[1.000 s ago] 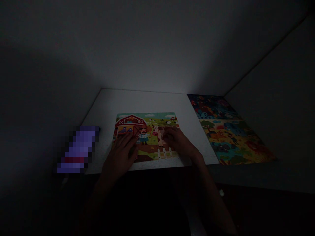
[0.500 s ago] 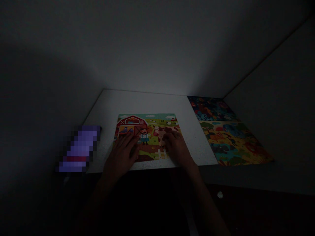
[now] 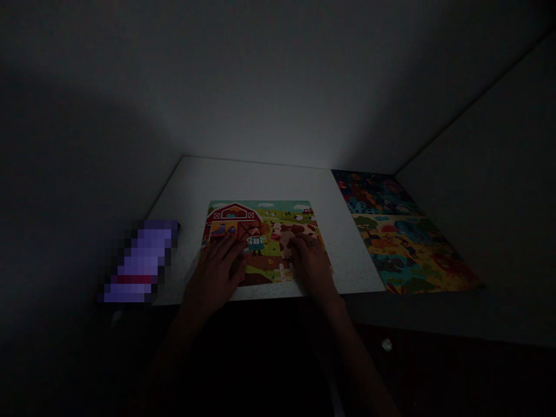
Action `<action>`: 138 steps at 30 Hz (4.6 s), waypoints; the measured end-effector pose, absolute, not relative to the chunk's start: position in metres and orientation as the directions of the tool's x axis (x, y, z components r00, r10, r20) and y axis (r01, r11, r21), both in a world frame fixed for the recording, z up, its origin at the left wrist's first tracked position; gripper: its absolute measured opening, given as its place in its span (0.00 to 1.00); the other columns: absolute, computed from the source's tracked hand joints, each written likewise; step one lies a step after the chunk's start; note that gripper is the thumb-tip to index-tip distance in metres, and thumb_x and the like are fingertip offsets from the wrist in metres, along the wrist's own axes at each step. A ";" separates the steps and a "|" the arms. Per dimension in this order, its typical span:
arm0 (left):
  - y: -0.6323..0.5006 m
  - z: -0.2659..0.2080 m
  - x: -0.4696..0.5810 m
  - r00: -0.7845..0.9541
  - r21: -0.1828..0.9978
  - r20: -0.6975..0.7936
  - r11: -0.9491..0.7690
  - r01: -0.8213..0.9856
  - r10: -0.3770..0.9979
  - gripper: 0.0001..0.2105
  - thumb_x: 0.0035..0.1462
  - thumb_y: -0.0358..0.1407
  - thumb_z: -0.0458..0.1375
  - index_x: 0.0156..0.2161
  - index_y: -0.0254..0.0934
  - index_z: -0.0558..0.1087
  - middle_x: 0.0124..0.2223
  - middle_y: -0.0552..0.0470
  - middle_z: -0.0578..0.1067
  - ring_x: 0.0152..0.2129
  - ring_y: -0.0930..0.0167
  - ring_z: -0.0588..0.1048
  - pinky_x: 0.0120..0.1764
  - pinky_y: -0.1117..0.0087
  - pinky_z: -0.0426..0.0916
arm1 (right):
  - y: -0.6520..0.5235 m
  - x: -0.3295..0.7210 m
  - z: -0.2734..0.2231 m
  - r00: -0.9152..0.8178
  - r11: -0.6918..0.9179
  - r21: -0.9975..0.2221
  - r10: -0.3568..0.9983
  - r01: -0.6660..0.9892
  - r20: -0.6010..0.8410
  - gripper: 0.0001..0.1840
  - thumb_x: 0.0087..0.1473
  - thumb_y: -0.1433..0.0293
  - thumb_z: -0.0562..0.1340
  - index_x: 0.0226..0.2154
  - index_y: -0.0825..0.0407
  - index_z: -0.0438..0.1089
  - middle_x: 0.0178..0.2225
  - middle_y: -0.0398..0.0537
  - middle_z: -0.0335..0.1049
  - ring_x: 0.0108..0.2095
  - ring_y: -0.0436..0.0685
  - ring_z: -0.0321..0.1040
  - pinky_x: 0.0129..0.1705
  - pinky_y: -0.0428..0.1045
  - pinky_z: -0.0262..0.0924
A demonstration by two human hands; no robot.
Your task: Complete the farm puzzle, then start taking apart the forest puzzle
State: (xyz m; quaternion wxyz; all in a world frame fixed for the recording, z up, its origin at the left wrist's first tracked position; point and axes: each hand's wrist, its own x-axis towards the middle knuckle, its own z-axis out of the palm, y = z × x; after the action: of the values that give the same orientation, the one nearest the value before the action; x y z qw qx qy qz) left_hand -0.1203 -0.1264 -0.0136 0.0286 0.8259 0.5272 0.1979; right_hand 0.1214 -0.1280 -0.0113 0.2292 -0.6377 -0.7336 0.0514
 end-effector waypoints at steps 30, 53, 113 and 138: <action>-0.134 -0.002 -0.116 0.343 0.310 0.217 -0.398 0.864 0.914 0.18 0.66 0.39 0.50 0.59 0.38 0.67 0.65 0.44 0.65 0.64 0.62 0.61 0.64 0.51 0.56 | -0.139 0.114 -0.015 -0.144 0.199 -0.134 0.930 0.971 0.338 0.15 0.58 0.75 0.54 0.46 0.54 0.70 0.49 0.61 0.73 0.46 0.65 0.69 0.47 0.58 0.63; -0.137 0.003 -0.116 0.373 0.281 0.241 -0.432 0.857 0.896 0.14 0.66 0.36 0.49 0.50 0.38 0.73 0.57 0.44 0.72 0.57 0.60 0.68 0.60 0.52 0.63 | -0.147 0.117 -0.020 -0.051 0.208 -0.357 0.914 0.911 0.402 0.16 0.61 0.70 0.54 0.47 0.54 0.73 0.49 0.58 0.73 0.51 0.65 0.67 0.54 0.61 0.59; -0.113 -0.018 -0.093 0.558 0.088 0.213 -0.585 0.806 0.802 0.22 0.67 0.44 0.45 0.59 0.41 0.70 0.68 0.45 0.59 0.65 0.56 0.57 0.61 0.48 0.59 | -0.144 0.117 -0.010 -0.012 0.091 -0.318 0.970 0.944 0.243 0.29 0.64 0.60 0.53 0.63 0.58 0.59 0.65 0.59 0.57 0.67 0.66 0.48 0.68 0.63 0.38; -0.153 -0.023 -0.079 0.444 0.089 0.347 -0.500 0.862 0.826 0.26 0.66 0.44 0.45 0.64 0.34 0.63 0.66 0.39 0.62 0.64 0.55 0.59 0.62 0.49 0.59 | -0.178 0.179 -0.017 -0.010 0.066 -0.290 0.982 0.955 0.191 0.33 0.65 0.57 0.52 0.67 0.54 0.51 0.67 0.56 0.53 0.69 0.61 0.44 0.68 0.62 0.43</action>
State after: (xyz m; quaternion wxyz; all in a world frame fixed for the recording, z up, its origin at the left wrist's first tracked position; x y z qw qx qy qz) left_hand -0.0787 -0.1526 -0.0232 -0.0503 0.8481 0.4975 0.1749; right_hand 0.1786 -0.1782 -0.0168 0.1718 -0.6823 -0.7096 0.0390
